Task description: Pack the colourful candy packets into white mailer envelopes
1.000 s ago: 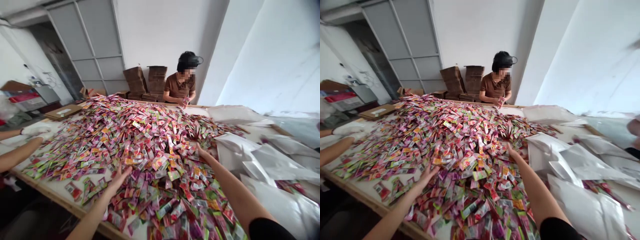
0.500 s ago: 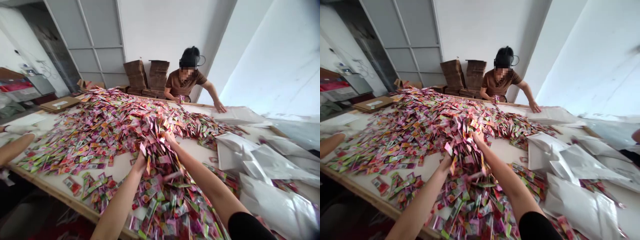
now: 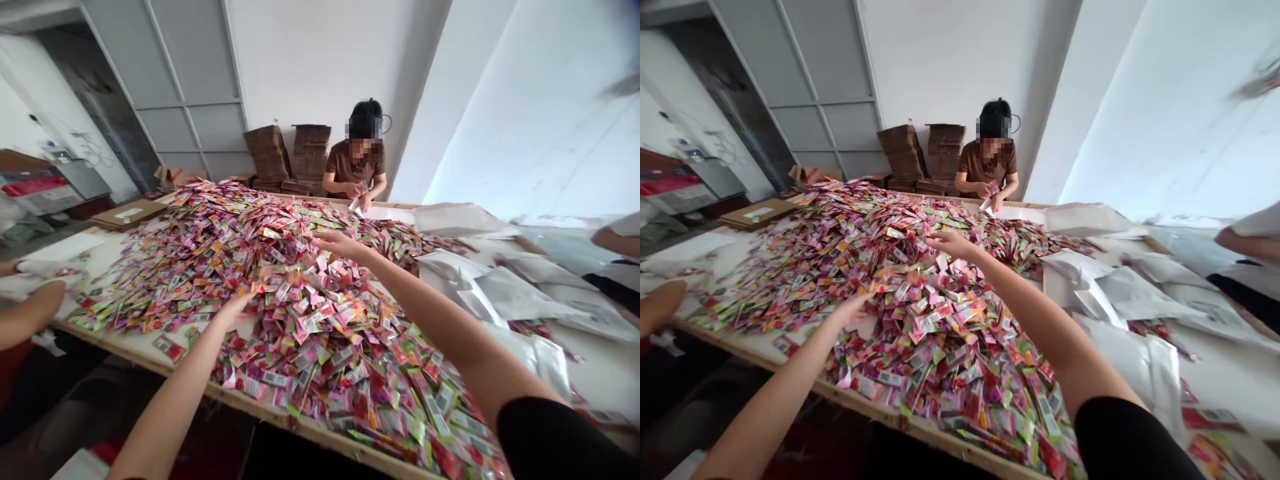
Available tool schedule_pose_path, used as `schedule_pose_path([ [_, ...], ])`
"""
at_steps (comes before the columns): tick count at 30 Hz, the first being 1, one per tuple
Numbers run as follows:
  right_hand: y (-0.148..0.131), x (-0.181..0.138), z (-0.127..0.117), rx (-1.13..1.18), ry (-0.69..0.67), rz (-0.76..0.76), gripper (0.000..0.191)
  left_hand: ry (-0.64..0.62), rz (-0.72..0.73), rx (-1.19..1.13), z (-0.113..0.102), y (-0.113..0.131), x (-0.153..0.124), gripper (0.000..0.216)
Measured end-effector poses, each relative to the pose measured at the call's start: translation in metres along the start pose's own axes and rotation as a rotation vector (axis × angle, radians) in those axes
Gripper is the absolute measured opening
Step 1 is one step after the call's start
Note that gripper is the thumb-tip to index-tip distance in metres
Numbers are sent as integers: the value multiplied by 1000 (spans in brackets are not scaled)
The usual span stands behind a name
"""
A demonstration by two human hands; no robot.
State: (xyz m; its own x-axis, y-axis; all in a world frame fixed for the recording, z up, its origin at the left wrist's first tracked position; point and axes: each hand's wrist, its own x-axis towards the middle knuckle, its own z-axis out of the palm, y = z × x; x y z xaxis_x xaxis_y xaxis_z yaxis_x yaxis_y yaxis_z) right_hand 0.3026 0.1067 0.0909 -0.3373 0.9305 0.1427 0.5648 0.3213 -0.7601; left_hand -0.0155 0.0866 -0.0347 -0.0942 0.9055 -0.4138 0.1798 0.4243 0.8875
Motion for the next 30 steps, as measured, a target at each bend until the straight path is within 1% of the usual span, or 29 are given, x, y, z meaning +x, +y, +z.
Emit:
schedule_pose_path([
  [2,32,-56,-3,-134,123,74,59,90,31,145,-21,-21,-25,87],
  [4,66,-125,10,-313,189,136,70,122,174,361,-27,-51,-56,89],
  [5,82,-162,23,-402,217,170,78,97,273,465,-24,-69,-73,88],
  [6,95,-198,40,-492,219,210,84,71,364,562,-17,-87,-90,89],
  [8,113,-260,77,-619,179,246,93,43,511,746,8,-118,-120,102],
  [9,118,-283,96,-650,144,217,96,47,560,834,24,-128,-131,110],
  [10,121,-298,112,-675,127,195,99,51,605,914,41,-135,-139,116],
  [11,122,-305,127,-698,109,169,98,49,649,984,59,-137,-144,120],
  [12,122,-305,138,-717,96,148,96,36,694,1044,76,-136,-144,121],
  [14,123,-286,151,-747,91,143,88,-22,772,1142,106,-127,-135,116],
  [16,129,-254,152,-769,98,159,76,-58,795,1224,128,-114,-117,106],
  [17,134,-237,149,-771,94,164,71,-48,790,1255,137,-107,-106,101],
  [19,148,-206,137,-747,83,161,60,15,771,1284,148,-95,-83,93],
  [21,163,-180,119,-711,98,172,49,79,756,1280,155,-84,-62,87],
  [23,175,-160,96,-711,139,209,46,105,722,1260,161,-74,-44,84],
  [25,180,-146,70,-764,181,299,46,94,674,1223,165,-65,-30,86],
  [27,179,-144,51,-830,223,408,45,64,617,1174,169,-58,-22,91],
  [28,178,-149,45,-852,250,438,47,42,596,1143,171,-57,-21,93],
  [30,177,-169,45,-857,288,409,57,-16,583,1096,174,-60,-26,99],
])
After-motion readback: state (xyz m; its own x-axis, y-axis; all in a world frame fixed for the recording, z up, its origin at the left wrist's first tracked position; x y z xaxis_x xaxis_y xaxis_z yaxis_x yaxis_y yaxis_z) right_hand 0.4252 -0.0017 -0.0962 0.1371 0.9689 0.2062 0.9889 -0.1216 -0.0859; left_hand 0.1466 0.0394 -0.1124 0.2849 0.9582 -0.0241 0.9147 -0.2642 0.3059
